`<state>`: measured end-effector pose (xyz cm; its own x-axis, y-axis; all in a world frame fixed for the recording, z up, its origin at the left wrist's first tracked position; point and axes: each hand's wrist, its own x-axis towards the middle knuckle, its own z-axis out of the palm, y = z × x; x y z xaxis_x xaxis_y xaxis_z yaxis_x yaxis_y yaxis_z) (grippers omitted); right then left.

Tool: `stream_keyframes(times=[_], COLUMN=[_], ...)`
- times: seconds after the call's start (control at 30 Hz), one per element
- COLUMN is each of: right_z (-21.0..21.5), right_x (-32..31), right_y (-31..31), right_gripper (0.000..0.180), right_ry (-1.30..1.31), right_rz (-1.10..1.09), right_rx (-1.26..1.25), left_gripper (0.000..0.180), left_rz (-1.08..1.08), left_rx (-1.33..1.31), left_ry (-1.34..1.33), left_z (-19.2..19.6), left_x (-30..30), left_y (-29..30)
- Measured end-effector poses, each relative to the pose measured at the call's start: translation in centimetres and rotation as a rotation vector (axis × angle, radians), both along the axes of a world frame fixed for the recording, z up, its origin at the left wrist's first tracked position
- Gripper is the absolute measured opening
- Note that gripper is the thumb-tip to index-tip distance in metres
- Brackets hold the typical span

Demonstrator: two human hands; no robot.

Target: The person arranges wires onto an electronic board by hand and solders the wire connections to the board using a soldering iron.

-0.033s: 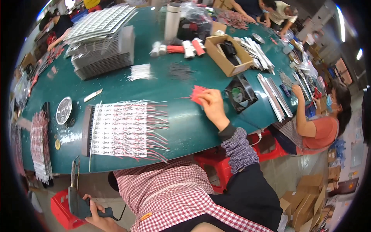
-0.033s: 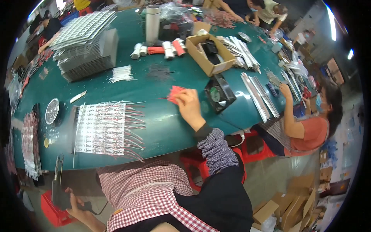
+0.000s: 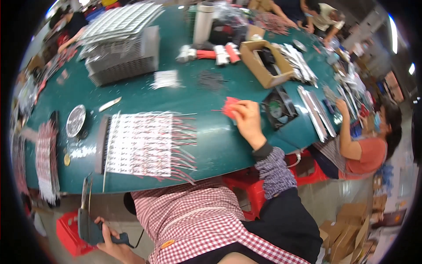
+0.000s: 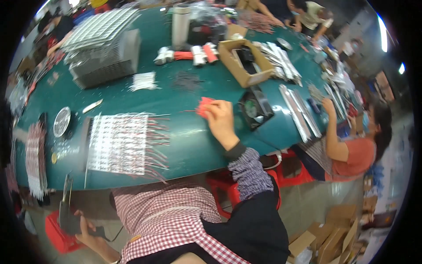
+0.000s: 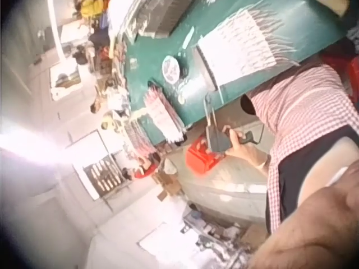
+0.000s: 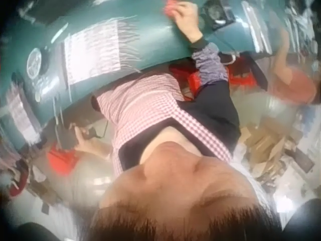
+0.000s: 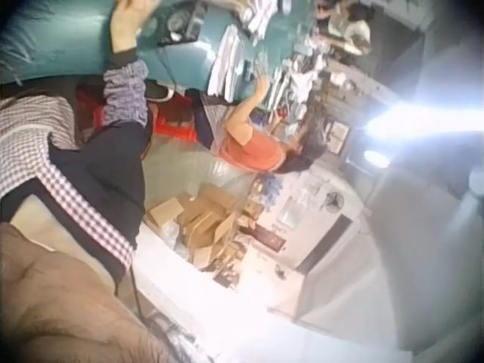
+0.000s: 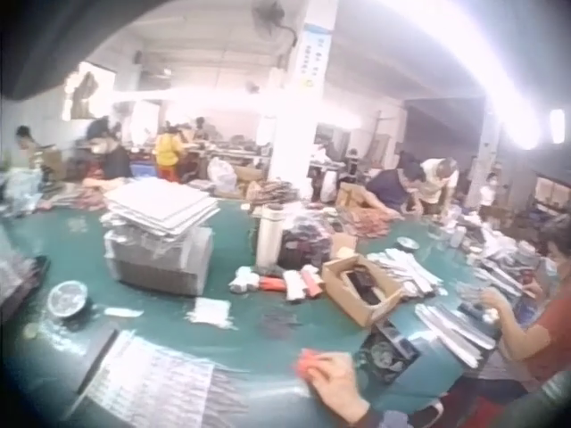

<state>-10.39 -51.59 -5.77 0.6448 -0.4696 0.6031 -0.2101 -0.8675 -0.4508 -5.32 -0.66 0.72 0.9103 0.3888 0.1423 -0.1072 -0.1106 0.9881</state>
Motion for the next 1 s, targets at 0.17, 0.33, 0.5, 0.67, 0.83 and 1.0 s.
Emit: stream_keyframes(times=[0.17, 0.33, 0.5, 0.67, 0.83, 1.0], right_z=[4.4, 6.6, 6.4, 3.9, 3.6, 6.3], right_x=[0.9, 4.5, 8.8, 9.9, 9.5, 8.4], right_y=[4.4, 9.8, 14.7, 17.6, 17.6, 16.1], right_gripper=[0.018, 0.027, 0.045, 0.072, 0.073, 0.051], right_ry=[-0.039, 0.033, 0.184, 0.690, 0.759, 0.702], right_rz=[0.068, 0.361, 0.703, 0.915, 0.891, 0.924], right_rx=[-0.074, 0.018, -0.023, -0.059, -0.135, 0.031], left_gripper=[0.028, 0.027, 0.025, 0.024, 0.027, 0.031], left_rz=[-0.067, -0.208, -0.250, -0.564, -0.619, -0.538], left_rx=[-0.272, -0.497, -0.643, -0.662, -0.483, -0.332], left_ry=[0.091, 0.124, 0.234, 0.438, 0.528, 0.618], left_z=[-1.1, -1.7, -2.8, -2.9, -3.1, -3.4], left_x=[3.6, 10.0, 17.4, 19.3, 21.4, 22.8], left_y=[1.6, 4.7, 7.3, 5.8, 2.9, 2.5])
